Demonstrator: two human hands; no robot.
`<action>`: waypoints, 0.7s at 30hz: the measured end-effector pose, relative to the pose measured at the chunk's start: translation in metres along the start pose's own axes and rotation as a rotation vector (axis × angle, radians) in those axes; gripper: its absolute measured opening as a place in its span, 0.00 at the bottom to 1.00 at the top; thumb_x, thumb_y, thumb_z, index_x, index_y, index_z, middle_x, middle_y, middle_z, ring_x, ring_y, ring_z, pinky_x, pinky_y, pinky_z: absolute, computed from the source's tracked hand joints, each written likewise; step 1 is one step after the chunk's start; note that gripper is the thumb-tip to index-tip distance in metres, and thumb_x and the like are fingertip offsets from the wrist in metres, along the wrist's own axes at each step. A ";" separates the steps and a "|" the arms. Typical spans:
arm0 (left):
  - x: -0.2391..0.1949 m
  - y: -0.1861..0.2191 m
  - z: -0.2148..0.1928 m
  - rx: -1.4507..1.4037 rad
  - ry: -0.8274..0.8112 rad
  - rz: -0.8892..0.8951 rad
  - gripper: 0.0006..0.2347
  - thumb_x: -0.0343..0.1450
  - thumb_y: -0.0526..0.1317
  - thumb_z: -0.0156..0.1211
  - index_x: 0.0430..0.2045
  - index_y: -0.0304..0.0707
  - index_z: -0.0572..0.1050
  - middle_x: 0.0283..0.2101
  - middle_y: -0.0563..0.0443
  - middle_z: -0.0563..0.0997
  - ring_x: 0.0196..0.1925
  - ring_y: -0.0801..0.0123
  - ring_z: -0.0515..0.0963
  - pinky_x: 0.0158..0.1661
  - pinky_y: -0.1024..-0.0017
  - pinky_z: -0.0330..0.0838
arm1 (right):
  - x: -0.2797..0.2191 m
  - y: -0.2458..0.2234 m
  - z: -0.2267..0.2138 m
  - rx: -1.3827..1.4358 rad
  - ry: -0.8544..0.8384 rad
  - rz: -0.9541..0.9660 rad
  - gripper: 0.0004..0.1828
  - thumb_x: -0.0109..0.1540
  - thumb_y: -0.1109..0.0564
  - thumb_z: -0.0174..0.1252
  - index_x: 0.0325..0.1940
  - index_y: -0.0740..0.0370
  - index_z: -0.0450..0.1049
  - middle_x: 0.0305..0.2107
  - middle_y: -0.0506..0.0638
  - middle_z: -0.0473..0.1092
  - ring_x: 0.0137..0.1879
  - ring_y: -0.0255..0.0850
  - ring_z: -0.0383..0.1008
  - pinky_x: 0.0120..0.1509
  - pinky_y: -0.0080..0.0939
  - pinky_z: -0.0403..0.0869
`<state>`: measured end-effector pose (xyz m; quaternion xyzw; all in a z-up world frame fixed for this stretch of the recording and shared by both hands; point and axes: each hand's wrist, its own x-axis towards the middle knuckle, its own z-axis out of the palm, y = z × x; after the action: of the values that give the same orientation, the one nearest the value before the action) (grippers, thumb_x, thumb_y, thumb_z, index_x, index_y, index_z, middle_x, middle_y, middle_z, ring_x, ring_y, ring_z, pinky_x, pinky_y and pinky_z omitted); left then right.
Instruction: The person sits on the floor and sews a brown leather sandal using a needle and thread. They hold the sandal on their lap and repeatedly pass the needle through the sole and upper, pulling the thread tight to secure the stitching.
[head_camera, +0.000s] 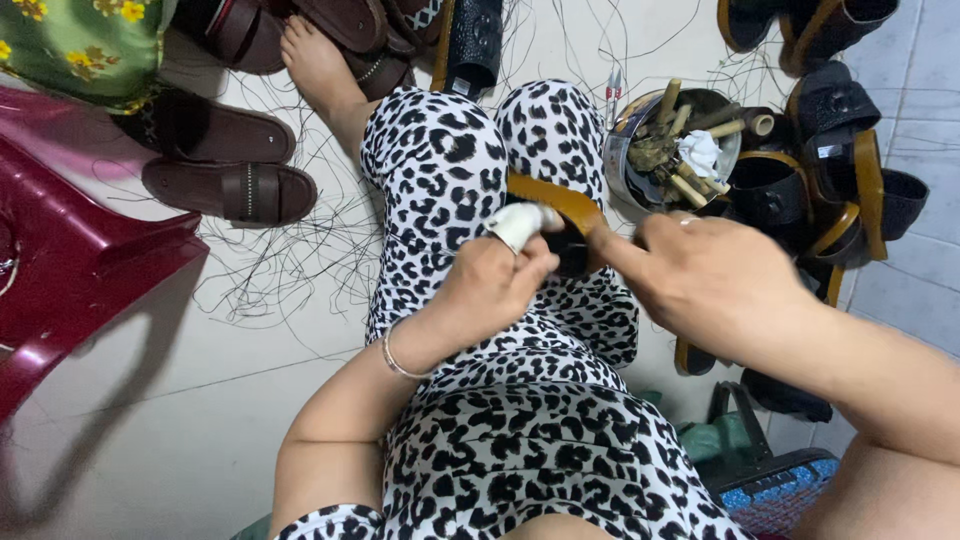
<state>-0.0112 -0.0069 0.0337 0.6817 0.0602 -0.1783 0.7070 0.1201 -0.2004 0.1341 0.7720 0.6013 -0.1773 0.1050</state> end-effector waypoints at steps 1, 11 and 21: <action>0.002 -0.004 -0.003 0.046 0.062 0.117 0.10 0.76 0.32 0.53 0.50 0.28 0.68 0.27 0.58 0.71 0.20 0.79 0.69 0.22 0.87 0.74 | -0.008 0.004 -0.016 -0.072 -0.107 0.039 0.32 0.60 0.57 0.54 0.69 0.44 0.62 0.22 0.42 0.65 0.21 0.38 0.70 0.15 0.41 0.64; 0.002 -0.021 0.002 0.462 0.235 0.286 0.21 0.79 0.36 0.51 0.68 0.34 0.58 0.31 0.55 0.71 0.35 0.65 0.69 0.43 0.67 0.70 | 0.000 0.020 0.026 1.231 0.218 0.195 0.14 0.66 0.55 0.55 0.52 0.62 0.78 0.42 0.54 0.78 0.38 0.35 0.76 0.43 0.32 0.79; -0.017 0.006 -0.007 -0.705 0.236 0.316 0.17 0.74 0.31 0.57 0.57 0.21 0.67 0.22 0.52 0.75 0.23 0.77 0.72 0.30 0.79 0.72 | 0.028 -0.013 0.028 1.648 0.133 0.079 0.13 0.64 0.64 0.54 0.48 0.69 0.81 0.27 0.59 0.79 0.21 0.34 0.70 0.24 0.33 0.72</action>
<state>-0.0240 0.0025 0.0445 0.4139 0.0926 0.0437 0.9046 0.1091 -0.1827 0.0979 0.6311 0.2559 -0.5115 -0.5241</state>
